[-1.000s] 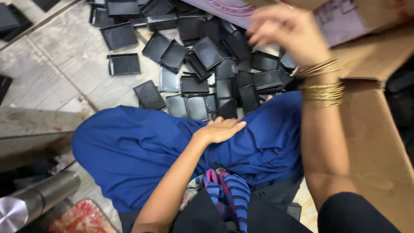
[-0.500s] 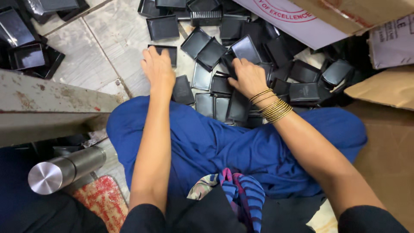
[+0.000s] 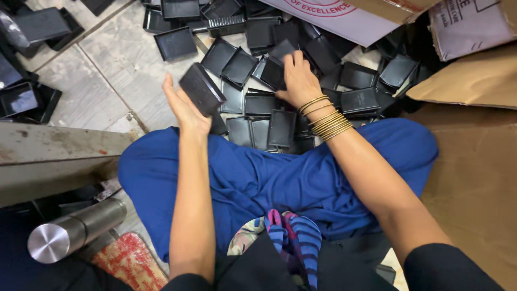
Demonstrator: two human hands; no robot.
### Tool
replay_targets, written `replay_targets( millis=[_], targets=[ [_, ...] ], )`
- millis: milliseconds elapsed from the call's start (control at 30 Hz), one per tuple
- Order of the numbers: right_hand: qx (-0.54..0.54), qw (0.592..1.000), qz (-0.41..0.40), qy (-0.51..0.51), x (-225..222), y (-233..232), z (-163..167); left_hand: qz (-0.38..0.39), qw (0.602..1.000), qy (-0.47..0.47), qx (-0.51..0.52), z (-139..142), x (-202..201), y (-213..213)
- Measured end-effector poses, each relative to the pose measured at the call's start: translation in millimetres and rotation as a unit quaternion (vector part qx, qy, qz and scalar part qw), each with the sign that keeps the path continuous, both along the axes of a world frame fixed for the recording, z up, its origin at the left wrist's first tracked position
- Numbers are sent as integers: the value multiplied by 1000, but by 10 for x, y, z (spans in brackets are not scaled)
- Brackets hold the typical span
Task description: The person sits cross-legged on the floor and repeatedly picks up small black rectangular objects from a pile. They open and close the objects, then place them into a cardboard box. The process continues throughout the clip.
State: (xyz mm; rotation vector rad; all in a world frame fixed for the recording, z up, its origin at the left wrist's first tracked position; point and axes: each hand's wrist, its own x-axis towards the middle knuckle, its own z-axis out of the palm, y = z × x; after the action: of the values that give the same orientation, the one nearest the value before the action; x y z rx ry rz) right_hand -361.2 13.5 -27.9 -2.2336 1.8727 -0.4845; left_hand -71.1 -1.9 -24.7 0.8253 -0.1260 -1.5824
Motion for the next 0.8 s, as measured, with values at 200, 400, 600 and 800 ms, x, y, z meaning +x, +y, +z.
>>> replay_targets(
  millis=[200, 400, 600, 800],
  targets=[
    [-18, 992, -28, 119, 1, 39, 88, -43, 998, -26, -36, -22, -267, 98],
    [17, 987, -33, -156, -142, 41, 177, -86, 967, 157, -184, -188, -319, 194],
    [187, 760, -9, -623, 93, 147, 324, -53, 994, 77, -54, 27, -473, 224],
    [71, 928, 82, -356, 499, 444, 462, -75, 979, 47, -183, -68, -772, 297]
  ],
)
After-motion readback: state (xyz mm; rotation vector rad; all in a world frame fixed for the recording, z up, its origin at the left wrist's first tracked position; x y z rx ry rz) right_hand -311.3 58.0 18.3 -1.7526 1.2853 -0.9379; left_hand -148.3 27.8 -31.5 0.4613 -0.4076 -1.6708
